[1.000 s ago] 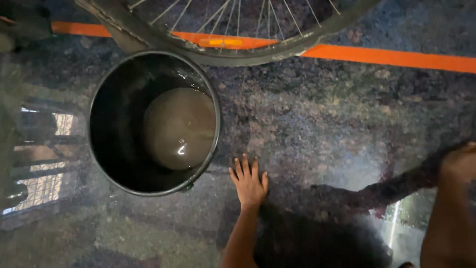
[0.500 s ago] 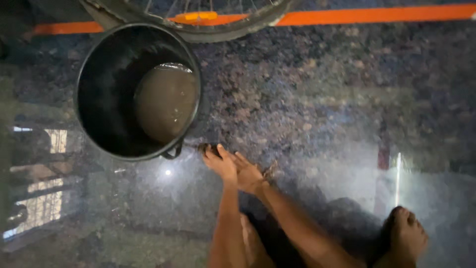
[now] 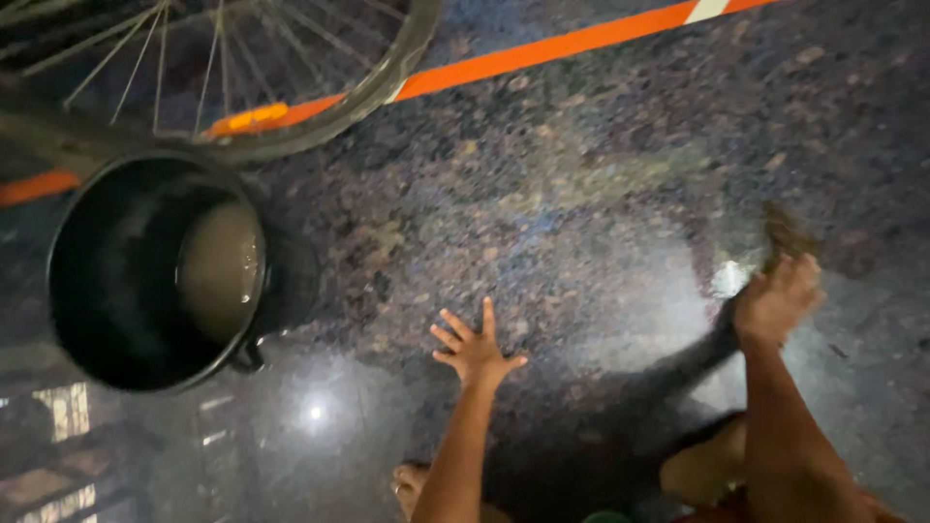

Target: The person wipes the floor with a cloth, periodically rinsing and wringing the cloth in a bucket of water.

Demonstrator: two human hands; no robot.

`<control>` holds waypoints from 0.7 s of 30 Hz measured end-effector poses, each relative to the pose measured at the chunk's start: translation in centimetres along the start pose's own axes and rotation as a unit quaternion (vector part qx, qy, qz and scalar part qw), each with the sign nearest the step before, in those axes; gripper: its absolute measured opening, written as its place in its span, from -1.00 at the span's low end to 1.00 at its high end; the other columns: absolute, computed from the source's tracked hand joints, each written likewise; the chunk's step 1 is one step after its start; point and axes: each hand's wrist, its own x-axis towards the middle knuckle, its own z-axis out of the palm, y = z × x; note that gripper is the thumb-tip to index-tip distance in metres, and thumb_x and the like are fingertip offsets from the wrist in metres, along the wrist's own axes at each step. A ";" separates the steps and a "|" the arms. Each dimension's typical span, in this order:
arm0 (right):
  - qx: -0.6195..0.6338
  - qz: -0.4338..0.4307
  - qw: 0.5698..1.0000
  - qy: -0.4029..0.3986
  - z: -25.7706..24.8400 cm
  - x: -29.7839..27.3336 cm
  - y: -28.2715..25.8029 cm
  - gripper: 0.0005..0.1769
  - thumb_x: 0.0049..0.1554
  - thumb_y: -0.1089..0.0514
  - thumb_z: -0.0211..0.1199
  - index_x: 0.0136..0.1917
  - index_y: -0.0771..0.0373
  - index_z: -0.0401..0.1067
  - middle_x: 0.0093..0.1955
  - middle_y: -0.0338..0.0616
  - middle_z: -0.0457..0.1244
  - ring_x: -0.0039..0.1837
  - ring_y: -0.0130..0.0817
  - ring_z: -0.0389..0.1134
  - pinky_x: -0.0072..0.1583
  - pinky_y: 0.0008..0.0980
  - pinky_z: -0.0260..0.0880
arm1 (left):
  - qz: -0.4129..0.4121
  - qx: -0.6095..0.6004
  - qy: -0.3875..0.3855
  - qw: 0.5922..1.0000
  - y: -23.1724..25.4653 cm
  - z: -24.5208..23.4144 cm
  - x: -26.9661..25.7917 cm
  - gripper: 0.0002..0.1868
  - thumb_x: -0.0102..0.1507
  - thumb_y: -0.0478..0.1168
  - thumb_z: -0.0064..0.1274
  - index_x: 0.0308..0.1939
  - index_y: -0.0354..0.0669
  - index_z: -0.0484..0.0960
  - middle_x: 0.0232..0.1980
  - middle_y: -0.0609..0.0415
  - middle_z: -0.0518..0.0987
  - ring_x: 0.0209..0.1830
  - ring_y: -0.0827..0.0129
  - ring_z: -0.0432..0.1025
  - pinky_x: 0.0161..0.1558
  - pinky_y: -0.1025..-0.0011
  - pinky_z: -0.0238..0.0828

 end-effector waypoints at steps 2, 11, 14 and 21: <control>0.006 0.031 0.999 0.015 0.1 -0.2 1.0 -0.32 0.22 0.05 -0.02 0.56 0.27 0.12 0.66 0.07 -0.08 0.69 0.05 -0.14 0.61 0.14 -0.24 | -0.015 -0.006 -0.028 0.999 0.5 -0.4 0.6 0.57 -0.09 0.42 0.41 0.59 0.55 -0.59 0.59 -0.53 -0.70 0.55 -0.64 -0.65 0.32 -0.62 -0.22; 0.100 -0.390 0.904 -0.146 1.2 -21.6 -21.6 -0.30 0.18 0.06 0.04 0.51 0.44 0.16 0.61 0.20 -0.03 0.63 0.12 -0.10 0.55 0.12 -0.22 | -0.056 -0.013 -0.032 0.998 0.9 0.7 1.7 0.67 -0.16 0.30 0.54 0.56 0.65 -0.64 0.55 -0.51 -0.80 0.53 -0.65 -0.72 0.32 -0.63 -0.28; 0.229 -0.458 0.834 -0.205 -1.1 -20.5 -22.4 -0.32 0.24 0.12 0.00 0.59 0.33 0.16 0.69 0.11 -0.02 0.70 -0.01 -0.07 0.62 0.06 -0.14 | -0.047 -0.027 -0.015 0.998 0.9 0.8 2.3 0.67 -0.17 0.29 0.55 0.54 0.66 -0.63 0.55 -0.47 -0.82 0.54 -0.62 -0.75 0.32 -0.63 -0.28; 0.076 -0.182 0.979 -0.059 2.3 -4.0 -3.7 -0.35 0.27 0.04 -0.04 0.57 0.31 0.11 0.67 0.11 -0.07 0.68 0.05 -0.14 0.51 0.32 -0.35 | -0.058 -0.023 -0.033 0.997 0.4 1.6 3.2 0.68 -0.18 0.30 0.57 0.52 0.71 -0.65 0.53 -0.47 -0.85 0.52 -0.61 -0.80 0.32 -0.65 -0.34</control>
